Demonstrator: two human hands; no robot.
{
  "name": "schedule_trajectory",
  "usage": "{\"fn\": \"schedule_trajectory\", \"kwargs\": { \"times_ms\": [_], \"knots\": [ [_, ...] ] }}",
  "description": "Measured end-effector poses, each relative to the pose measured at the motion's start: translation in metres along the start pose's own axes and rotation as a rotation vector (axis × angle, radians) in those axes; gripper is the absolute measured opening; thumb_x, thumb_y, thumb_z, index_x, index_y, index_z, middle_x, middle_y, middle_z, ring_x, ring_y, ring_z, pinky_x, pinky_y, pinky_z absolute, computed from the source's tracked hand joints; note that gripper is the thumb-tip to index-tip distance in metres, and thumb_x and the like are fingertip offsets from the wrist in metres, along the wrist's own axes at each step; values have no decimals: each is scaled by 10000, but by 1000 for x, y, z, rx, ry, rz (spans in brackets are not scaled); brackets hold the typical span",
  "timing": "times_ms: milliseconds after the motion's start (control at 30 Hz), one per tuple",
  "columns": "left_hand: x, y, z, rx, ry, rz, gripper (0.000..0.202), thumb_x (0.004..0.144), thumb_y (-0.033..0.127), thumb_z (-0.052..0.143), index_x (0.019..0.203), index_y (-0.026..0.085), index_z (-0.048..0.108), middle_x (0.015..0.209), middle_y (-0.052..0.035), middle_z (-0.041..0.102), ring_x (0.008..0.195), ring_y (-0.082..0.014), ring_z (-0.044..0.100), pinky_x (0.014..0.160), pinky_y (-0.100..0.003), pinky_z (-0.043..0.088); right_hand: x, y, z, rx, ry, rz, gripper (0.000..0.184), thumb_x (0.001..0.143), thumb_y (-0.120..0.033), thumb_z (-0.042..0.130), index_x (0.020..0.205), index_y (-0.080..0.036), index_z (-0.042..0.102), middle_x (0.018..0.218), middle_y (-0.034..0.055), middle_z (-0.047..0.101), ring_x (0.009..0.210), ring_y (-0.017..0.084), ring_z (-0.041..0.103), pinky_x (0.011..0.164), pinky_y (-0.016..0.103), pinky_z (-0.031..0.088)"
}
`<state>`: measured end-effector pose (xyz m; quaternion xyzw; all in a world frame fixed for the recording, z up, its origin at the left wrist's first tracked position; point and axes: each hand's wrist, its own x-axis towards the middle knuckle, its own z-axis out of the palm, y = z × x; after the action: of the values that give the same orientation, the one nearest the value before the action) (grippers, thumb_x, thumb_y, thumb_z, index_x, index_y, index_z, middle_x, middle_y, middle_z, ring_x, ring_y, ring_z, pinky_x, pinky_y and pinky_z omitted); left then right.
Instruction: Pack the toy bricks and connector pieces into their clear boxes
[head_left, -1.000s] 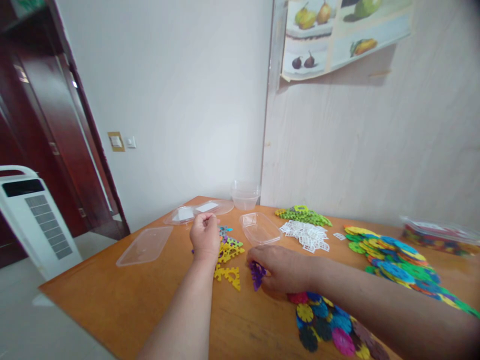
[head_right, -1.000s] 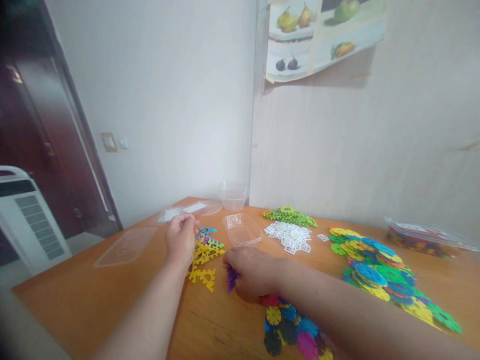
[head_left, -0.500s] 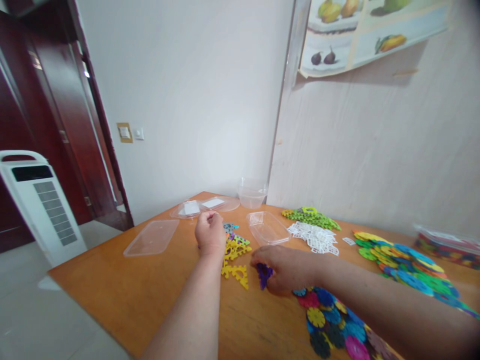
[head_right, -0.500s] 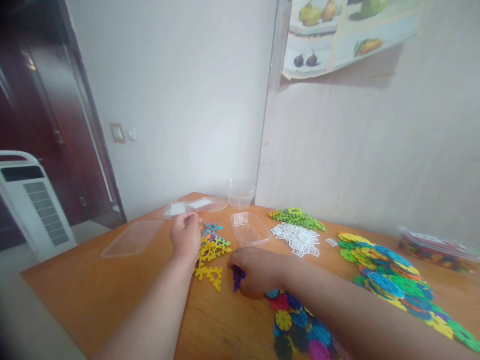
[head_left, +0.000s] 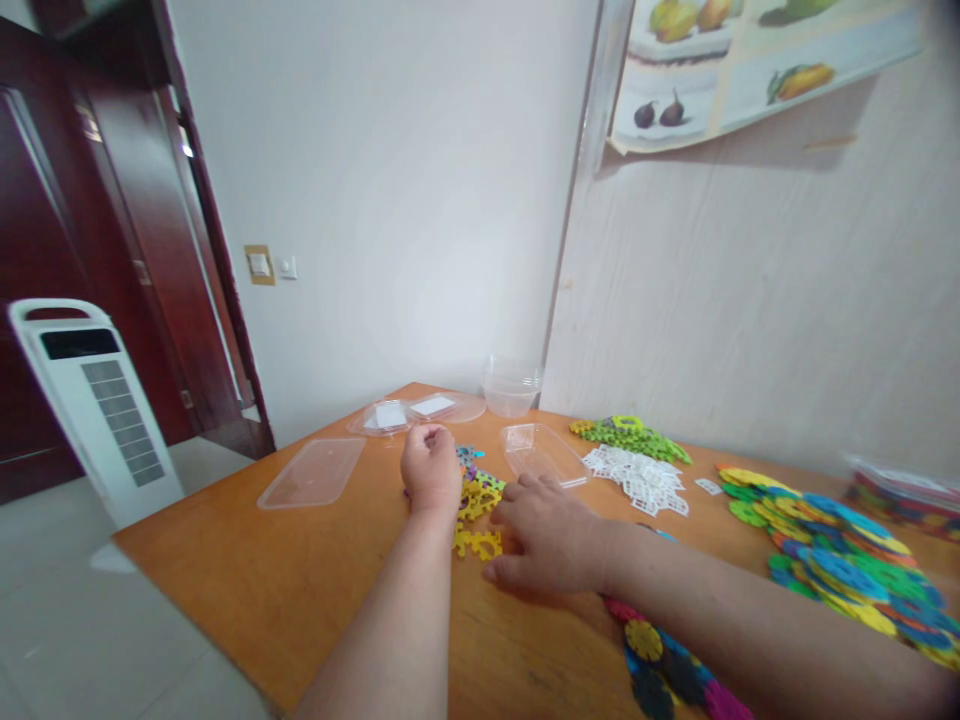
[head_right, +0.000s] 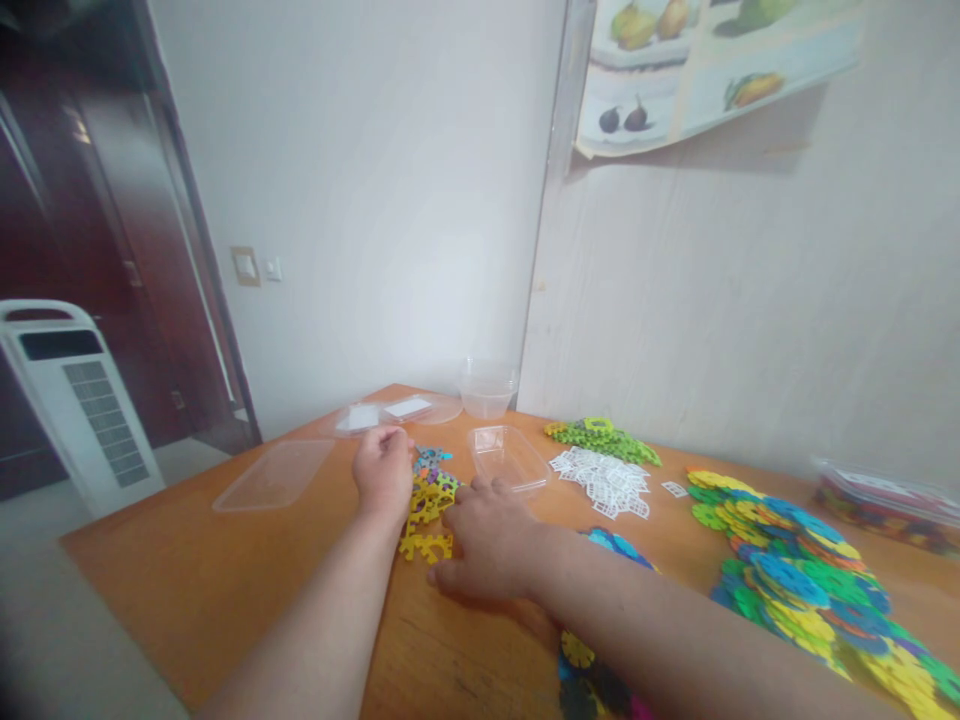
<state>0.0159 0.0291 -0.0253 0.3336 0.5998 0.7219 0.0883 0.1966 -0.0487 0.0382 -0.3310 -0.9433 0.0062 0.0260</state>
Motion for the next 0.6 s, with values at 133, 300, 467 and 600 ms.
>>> {"fn": "schedule_trajectory", "kwargs": {
  "times_ms": [133, 300, 467, 600],
  "knots": [
    [-1, 2, 0, -64, -3, -16, 153, 746, 308, 548, 838, 208, 620, 696, -13, 686, 626, -157, 638, 611, -262, 493, 6, -6, 9, -38, -22, 6, 420, 760, -506, 591, 974, -172, 728, 1017, 155, 678, 1002, 332, 560, 853, 433, 411],
    [-2, 8, 0, -88, -17, -10, 177, 740, 325, 556, 844, 197, 621, 685, -16, 677, 628, -163, 635, 609, -268, 493, 11, 3, 14, 157, 12, 146, 262, 715, -318, 611, 949, -210, 656, 912, 61, 686, 785, 200, 584, 616, 268, 379],
    [-8, 20, -1, -163, -78, -58, 168, 729, 313, 564, 836, 191, 609, 678, -7, 673, 600, -148, 621, 595, -258, 494, 15, 15, 11, 381, 81, 187, 201, 716, -173, 546, 903, -208, 611, 784, -9, 655, 674, 124, 555, 546, 208, 347],
    [-12, 25, -1, -188, -113, -96, 145, 727, 294, 562, 818, 191, 606, 684, -6, 676, 591, -141, 617, 584, -249, 492, 11, 14, 5, 314, 79, 176, 268, 721, -184, 553, 967, -207, 658, 862, 21, 684, 750, 151, 602, 595, 226, 393]
  ]
}}
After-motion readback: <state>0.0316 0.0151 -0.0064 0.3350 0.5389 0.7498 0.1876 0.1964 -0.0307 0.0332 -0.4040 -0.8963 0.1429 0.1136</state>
